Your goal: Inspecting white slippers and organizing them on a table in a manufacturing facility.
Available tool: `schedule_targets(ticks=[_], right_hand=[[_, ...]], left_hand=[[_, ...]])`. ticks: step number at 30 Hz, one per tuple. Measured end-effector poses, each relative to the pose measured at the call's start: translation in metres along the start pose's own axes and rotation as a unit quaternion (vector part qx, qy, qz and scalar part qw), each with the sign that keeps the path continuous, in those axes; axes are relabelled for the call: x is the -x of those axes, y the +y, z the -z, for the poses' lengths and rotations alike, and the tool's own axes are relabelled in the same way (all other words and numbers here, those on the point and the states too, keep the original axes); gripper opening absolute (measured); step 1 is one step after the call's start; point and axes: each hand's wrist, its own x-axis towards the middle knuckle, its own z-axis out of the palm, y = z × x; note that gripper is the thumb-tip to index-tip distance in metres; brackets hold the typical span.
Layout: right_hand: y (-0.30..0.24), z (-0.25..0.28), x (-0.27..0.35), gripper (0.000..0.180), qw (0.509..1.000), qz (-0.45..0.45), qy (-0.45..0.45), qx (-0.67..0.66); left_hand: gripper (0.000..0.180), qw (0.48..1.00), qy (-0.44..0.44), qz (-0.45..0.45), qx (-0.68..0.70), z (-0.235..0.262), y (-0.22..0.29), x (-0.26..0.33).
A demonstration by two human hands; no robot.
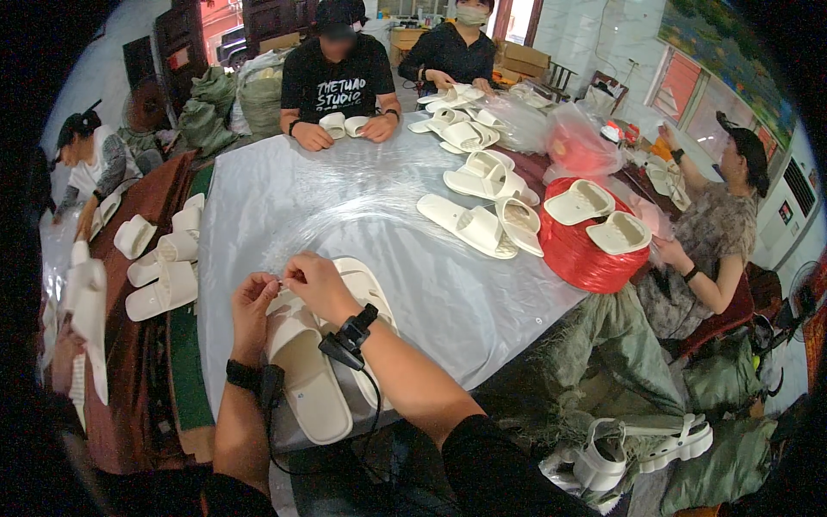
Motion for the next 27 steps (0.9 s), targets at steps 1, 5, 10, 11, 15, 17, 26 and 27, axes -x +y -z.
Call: schedule_targets(ticks=[1, 5, 10, 11, 15, 17, 26, 27], right_hand=[[0.0, 0.001, 0.001, 0.011, 1.0, 0.004, 0.004, -0.005], [-0.004, 0.004, 0.002, 0.012, 1.0, -0.012, -0.017, -0.01], [-0.001, -0.004, 0.001, 0.014, 1.0, 0.005, -0.023, 0.001], [0.001, -0.01, -0.001, 0.015, 0.999, 0.014, -0.029, 0.002], [0.016, -0.004, -0.002, 0.016, 0.999, 0.016, -0.044, 0.015], [0.014, 0.001, -0.001, 0.013, 0.999, 0.014, -0.028, 0.024], [0.004, 0.003, 0.001, 0.007, 0.997, -0.014, -0.078, 0.026], [0.003, 0.001, 0.002, 0.007, 0.997, -0.035, -0.071, 0.017]], left_hand=[[0.007, 1.0, 0.001, 0.0, 0.0, -0.001, 0.0, 0.0], [0.008, 1.0, 0.002, -0.01, -0.026, -0.005, 0.002, 0.001], [0.005, 0.997, 0.015, -0.014, -0.073, -0.003, 0.01, 0.007], [0.005, 0.997, 0.015, -0.016, -0.076, 0.003, 0.003, 0.005], [0.008, 0.992, -0.006, 0.016, -0.122, 0.001, -0.003, -0.001], [0.01, 0.992, -0.036, -0.031, -0.121, -0.003, -0.003, -0.004], [0.008, 0.998, -0.055, -0.025, -0.019, 0.0, -0.006, -0.002], [0.009, 0.997, -0.062, -0.031, -0.023, 0.001, -0.005, -0.001]])
